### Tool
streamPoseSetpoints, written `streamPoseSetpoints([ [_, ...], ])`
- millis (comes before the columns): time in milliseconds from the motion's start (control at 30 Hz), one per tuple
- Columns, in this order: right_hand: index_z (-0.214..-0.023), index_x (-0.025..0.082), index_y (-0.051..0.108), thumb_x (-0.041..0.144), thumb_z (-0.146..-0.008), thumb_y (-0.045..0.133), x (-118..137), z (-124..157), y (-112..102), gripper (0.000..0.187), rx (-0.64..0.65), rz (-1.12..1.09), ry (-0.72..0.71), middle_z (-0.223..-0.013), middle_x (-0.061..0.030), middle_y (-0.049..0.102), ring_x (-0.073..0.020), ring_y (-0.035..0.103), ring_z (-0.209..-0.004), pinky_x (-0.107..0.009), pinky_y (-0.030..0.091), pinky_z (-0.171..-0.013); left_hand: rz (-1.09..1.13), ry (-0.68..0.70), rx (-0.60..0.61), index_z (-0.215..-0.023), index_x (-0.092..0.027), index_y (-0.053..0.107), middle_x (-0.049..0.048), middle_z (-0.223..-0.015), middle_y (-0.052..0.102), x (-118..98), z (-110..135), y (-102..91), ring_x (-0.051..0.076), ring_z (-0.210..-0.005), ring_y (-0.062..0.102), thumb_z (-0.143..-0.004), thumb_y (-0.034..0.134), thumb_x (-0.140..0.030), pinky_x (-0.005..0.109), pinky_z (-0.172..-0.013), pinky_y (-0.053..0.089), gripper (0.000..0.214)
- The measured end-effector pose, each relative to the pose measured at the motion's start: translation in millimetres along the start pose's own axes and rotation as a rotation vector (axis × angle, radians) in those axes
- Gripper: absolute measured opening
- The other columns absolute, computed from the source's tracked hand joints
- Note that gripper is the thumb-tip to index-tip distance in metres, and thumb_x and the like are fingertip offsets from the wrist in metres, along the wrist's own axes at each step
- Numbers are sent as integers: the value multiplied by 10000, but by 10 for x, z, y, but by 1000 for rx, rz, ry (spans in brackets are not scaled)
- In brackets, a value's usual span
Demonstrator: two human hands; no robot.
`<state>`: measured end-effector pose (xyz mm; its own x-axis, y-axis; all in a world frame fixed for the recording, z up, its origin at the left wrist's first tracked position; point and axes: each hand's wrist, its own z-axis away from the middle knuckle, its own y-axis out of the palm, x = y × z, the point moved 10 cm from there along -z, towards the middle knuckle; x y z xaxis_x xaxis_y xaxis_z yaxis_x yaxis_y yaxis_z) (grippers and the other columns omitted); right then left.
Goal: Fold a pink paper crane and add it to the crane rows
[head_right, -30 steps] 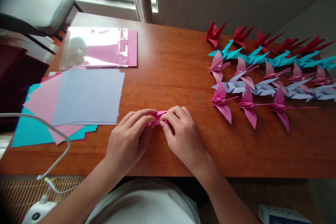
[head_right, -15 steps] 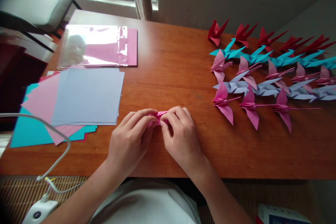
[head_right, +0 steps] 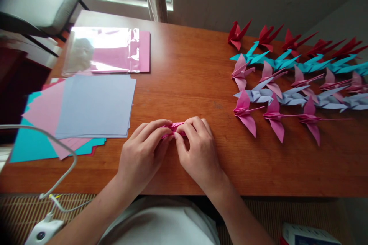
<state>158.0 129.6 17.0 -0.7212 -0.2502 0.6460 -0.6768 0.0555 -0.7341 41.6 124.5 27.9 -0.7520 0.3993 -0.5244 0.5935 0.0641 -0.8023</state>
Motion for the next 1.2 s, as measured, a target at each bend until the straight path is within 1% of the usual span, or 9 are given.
streamPoseSetpoints([
  [267,-855,217,598,131,-928,592,-3,-2,18,113,22,13,26,-906,-57,611,-233,550,-864,-391,483,-799,56,-15,5,-998,-182,659,47,-1123,728,33,-5,10,196,-947,640,-992,524,-140,334,-852,522,141],
  [433,-849,214,586,121,-925,588,-2,-9,28,120,28,19,29,-897,-57,604,-233,543,-859,-388,479,-793,52,-7,-10,-992,-182,659,39,-1111,731,26,0,-2,193,-937,643,-987,539,-140,328,-847,521,127],
  [700,-856,214,588,116,-918,590,-3,2,37,116,25,18,24,-908,-59,611,-234,544,-866,-388,477,-799,-13,27,10,-1036,-184,665,46,-1151,726,-11,13,12,203,-944,641,-993,541,-159,334,-852,523,133],
  [967,-850,212,577,108,-909,587,1,-11,33,120,19,18,23,-914,-64,613,-234,546,-870,-387,477,-799,-50,58,3,-1069,-177,661,53,-1185,725,-35,35,9,213,-963,640,-1000,497,-129,345,-849,531,184],
  [1200,-823,214,543,99,-897,578,4,0,49,142,16,39,26,-892,-64,601,-242,542,-865,-393,464,-800,21,47,14,-1100,-164,653,67,-1186,719,2,36,-1,224,-993,626,-976,492,-93,358,-900,526,216],
])
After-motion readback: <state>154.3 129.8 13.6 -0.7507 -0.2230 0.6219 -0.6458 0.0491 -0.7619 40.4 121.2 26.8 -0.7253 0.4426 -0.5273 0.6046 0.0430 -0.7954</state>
